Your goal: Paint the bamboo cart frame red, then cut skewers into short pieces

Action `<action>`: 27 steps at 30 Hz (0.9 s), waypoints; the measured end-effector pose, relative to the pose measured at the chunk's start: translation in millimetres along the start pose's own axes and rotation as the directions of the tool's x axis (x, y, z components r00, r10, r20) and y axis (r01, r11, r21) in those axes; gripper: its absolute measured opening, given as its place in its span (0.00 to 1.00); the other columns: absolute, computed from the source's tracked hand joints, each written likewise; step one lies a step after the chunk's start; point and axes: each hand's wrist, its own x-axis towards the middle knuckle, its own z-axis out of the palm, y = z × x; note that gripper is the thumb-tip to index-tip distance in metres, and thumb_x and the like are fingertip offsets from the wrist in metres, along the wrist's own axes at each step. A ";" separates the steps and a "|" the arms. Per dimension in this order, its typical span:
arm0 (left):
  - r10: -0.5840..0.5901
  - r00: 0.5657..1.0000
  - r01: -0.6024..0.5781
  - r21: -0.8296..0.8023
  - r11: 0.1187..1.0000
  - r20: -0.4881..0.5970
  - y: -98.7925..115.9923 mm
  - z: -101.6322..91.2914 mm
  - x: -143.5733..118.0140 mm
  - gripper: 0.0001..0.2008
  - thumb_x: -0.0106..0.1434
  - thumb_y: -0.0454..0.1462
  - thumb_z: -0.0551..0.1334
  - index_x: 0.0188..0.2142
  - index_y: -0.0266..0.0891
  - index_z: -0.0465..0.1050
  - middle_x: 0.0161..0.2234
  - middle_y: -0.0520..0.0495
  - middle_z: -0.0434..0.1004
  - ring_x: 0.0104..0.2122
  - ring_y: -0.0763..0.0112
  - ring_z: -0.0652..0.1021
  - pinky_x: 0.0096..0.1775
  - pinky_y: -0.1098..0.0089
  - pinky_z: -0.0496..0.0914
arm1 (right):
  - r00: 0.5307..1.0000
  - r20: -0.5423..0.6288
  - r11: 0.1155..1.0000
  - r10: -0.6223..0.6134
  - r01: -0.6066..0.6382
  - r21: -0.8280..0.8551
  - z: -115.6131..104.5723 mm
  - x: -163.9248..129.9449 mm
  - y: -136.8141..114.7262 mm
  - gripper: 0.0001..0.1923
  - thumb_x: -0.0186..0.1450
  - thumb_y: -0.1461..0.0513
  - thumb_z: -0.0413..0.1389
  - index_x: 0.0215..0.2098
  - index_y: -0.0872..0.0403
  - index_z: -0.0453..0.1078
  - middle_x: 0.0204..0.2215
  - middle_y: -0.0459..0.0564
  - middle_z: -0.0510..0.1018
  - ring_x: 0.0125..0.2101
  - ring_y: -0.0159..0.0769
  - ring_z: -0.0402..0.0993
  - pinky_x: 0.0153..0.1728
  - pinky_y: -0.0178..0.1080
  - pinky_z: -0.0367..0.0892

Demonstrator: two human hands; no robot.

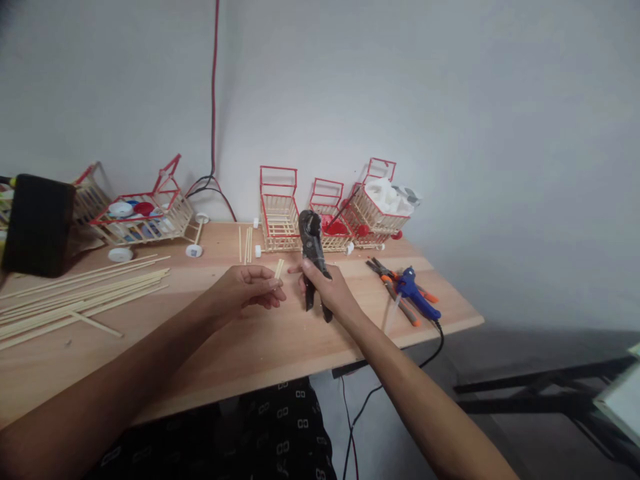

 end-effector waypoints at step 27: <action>-0.089 0.994 0.089 -0.010 0.996 -0.056 4.4 -9.8 1.8 0.15 0.53 0.46 0.68 0.29 0.34 0.77 0.31 0.44 0.78 0.31 0.72 0.77 0.31 0.74 0.69 | 1.000 0.008 0.998 -0.022 0.023 -0.056 31.0 25.1 -3.9 0.21 0.61 0.48 0.55 0.20 0.55 0.67 0.18 0.46 0.72 0.20 0.30 0.68 0.24 0.33 0.63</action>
